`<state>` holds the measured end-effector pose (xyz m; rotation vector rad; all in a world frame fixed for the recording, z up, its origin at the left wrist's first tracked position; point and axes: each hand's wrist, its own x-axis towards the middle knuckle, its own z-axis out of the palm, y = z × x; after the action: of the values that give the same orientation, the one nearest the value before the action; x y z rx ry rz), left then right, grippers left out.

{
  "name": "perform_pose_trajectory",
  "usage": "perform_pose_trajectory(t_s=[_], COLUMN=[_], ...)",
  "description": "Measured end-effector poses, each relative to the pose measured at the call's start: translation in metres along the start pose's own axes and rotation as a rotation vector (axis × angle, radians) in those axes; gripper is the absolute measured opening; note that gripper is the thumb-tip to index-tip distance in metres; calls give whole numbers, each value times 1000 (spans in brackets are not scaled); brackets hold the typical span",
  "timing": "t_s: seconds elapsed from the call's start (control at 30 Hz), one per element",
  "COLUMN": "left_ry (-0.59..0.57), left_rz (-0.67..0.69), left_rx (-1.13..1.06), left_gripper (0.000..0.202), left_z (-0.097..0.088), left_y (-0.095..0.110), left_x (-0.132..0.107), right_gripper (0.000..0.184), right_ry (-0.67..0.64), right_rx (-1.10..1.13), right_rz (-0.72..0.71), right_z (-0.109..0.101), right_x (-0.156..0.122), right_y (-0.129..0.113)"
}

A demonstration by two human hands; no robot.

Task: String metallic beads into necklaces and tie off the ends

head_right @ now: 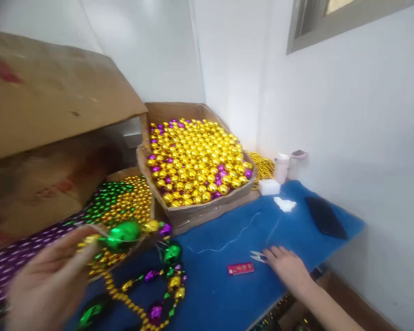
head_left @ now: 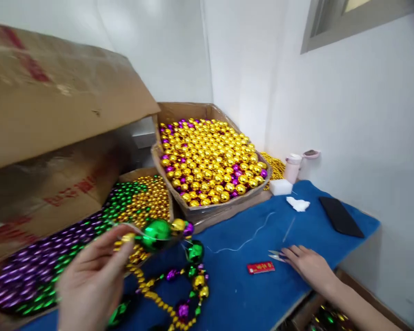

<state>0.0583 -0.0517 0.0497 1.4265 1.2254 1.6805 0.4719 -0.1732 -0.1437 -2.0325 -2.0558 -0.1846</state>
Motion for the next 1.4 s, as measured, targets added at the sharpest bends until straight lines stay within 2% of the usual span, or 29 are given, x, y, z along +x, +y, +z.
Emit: perform_pose_trajectory(t_s=[0.03,0.1,0.2,0.27,0.3,0.37,0.47,0.57,0.63,0.77,0.93,1.1,1.4], left_ry=[-75,-202,-262,-321,-365,-454,-530,-580,-611,-646,-679,-716,-744], left_rz=[-72,-191,-265,-275,-272,-257,-249,-257,-269,-296,-298,-287,-264], left_rx=[-66,-83,-115,-149,-166,-196,-232,-273,-289,-309,-331,-325,-301], left_gripper=[37,33,30,30,31,33,36,39,40,42,44,44,43], left_z=[1,2,3,4,5,7,9,9,8,4,-3,-2,4], left_y=[-5,-19,-32,-33,-31,-28,-26,-26,-24,-21,-31,-37,-34], left_x=[-11,-32,-58,-70,-74,-79,-81,-81,-80,-80,-78,-75,-72], right_gripper=[37,36,52,54,49,31,30,28,27,24,25,26,29], right_ry=[14,51,131,158,145,57,-106,-221,-255,-316,-424,-479,-493], right_rx=[-19,-45,-121,-138,-97,98,504,709,728,740,773,772,781], right_rz=[-35,-111,-232,-240,-215,-130,-76,-149,-269,-524,-708,-790,-827], right_z=[8,25,47,49,43,18,-44,-99,-118,-122,-119,-120,-116], right_x=[-4,-12,-17,-16,-12,0,30,66,87,116,138,144,145], right_y=[3,12,31,36,33,15,-36,-93,-121,-154,-172,-177,-178])
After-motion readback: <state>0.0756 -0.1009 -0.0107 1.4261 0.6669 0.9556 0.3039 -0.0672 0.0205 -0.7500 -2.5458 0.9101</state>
